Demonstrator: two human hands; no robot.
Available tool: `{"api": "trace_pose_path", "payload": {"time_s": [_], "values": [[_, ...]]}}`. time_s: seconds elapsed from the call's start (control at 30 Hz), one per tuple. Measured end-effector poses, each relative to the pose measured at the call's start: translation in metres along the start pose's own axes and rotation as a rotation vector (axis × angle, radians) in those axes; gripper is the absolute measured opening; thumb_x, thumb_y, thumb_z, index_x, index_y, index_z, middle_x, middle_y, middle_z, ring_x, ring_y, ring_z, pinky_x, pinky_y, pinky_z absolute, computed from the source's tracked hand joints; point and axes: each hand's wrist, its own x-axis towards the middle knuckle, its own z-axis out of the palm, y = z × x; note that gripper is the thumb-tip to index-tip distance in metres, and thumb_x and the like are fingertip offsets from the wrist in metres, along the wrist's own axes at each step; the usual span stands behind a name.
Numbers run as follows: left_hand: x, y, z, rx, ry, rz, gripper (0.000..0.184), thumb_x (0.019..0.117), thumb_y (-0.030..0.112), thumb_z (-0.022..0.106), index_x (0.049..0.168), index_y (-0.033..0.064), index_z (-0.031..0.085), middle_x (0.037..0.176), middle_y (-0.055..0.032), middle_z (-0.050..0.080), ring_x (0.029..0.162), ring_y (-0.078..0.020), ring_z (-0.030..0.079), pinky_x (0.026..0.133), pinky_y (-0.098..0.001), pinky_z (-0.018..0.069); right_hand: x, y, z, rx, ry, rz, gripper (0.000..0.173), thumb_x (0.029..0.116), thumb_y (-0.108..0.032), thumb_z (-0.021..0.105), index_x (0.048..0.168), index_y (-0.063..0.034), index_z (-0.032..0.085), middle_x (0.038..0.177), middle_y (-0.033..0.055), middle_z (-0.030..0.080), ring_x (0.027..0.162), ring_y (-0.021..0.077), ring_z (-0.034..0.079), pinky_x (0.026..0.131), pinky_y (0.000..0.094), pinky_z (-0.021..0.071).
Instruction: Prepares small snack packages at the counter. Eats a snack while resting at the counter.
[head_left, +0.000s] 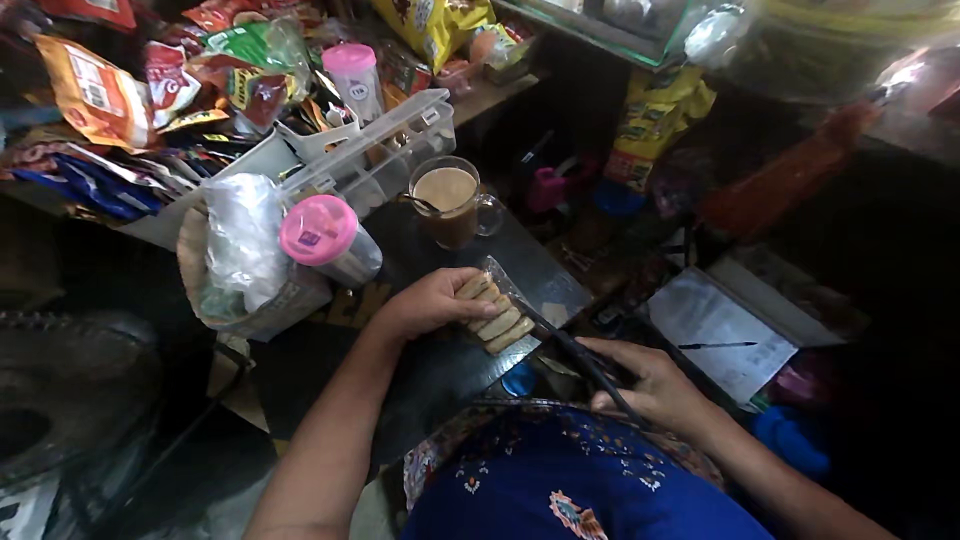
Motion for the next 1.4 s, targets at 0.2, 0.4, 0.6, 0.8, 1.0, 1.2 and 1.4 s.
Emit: {"api": "trace_pose_path", "payload": {"time_s": [0.2,0.4,0.6,0.8,1.0,1.2,1.4], "values": [[0.001,0.001,0.003,-0.006,-0.034,-0.016,0.014,0.0900,0.002,0.067,0.103,0.0043,0.064,0.084,0.0038,0.070,0.075,-0.0002,0.066,0.072,-0.0176,0.0562,0.009,-0.009,0.003,0.000,-0.060,0.069,0.093,0.0753,-0.073,0.070,0.135,-0.0017,0.063,0.113,0.0094,0.070,0.094,0.0070,0.062,0.082,0.0243,0.0531],[0.002,0.001,0.004,0.007,-0.020,-0.012,0.017,0.0906,0.001,0.066,0.107,0.0029,0.064,0.086,0.0038,0.070,0.077,0.0004,0.066,0.074,-0.0175,0.0564,0.009,-0.005,0.002,0.056,-0.039,0.060,0.081,0.0792,-0.065,0.073,0.129,-0.0023,0.066,0.101,0.0023,0.072,0.083,-0.0041,0.060,0.074,0.0142,0.0513],[0.001,-0.002,-0.004,-0.013,0.024,-0.003,0.017,0.0912,0.002,0.066,0.108,0.0034,0.062,0.088,0.0029,0.070,0.079,-0.0012,0.067,0.075,-0.0195,0.0571,0.003,-0.001,-0.010,0.020,-0.103,0.087,0.094,0.0760,-0.072,0.070,0.140,-0.0035,0.060,0.119,0.0093,0.068,0.103,0.0051,0.062,0.088,0.0211,0.0522],[0.001,0.000,0.000,-0.028,0.012,-0.009,0.018,0.0915,0.001,0.065,0.110,0.0030,0.063,0.089,0.0027,0.071,0.079,-0.0014,0.068,0.077,-0.0198,0.0579,0.000,0.000,-0.003,-0.092,-0.047,0.037,0.090,0.0797,-0.071,0.067,0.140,-0.0038,0.061,0.112,0.0128,0.069,0.097,0.0145,0.063,0.085,0.0301,0.0546],[0.000,-0.001,-0.001,-0.022,0.000,-0.024,0.019,0.0920,0.001,0.065,0.110,0.0027,0.063,0.089,0.0023,0.071,0.079,-0.0018,0.068,0.076,-0.0199,0.0581,0.006,0.004,-0.005,-0.100,-0.035,-0.024,0.075,0.0863,-0.065,0.065,0.130,-0.0040,0.068,0.099,0.0092,0.074,0.079,0.0067,0.062,0.073,0.0254,0.0548],[0.001,0.000,0.001,0.022,-0.044,-0.029,0.014,0.0911,0.003,0.068,0.104,0.0027,0.064,0.084,0.0029,0.069,0.075,-0.0003,0.066,0.072,-0.0180,0.0560,0.017,-0.011,-0.005,-0.076,-0.171,0.114,0.102,0.0738,-0.079,0.065,0.141,-0.0027,0.058,0.119,0.0140,0.069,0.100,0.0204,0.065,0.087,0.0409,0.0551],[0.001,0.000,0.002,0.010,-0.067,-0.009,0.015,0.0904,0.003,0.067,0.105,0.0039,0.064,0.085,0.0044,0.071,0.076,0.0007,0.067,0.073,-0.0173,0.0564,0.014,-0.012,0.005,-0.040,-0.036,0.065,0.081,0.0794,-0.074,0.066,0.119,-0.0034,0.069,0.084,-0.0009,0.067,0.068,-0.0022,0.051,0.062,0.0177,0.0469]]}}
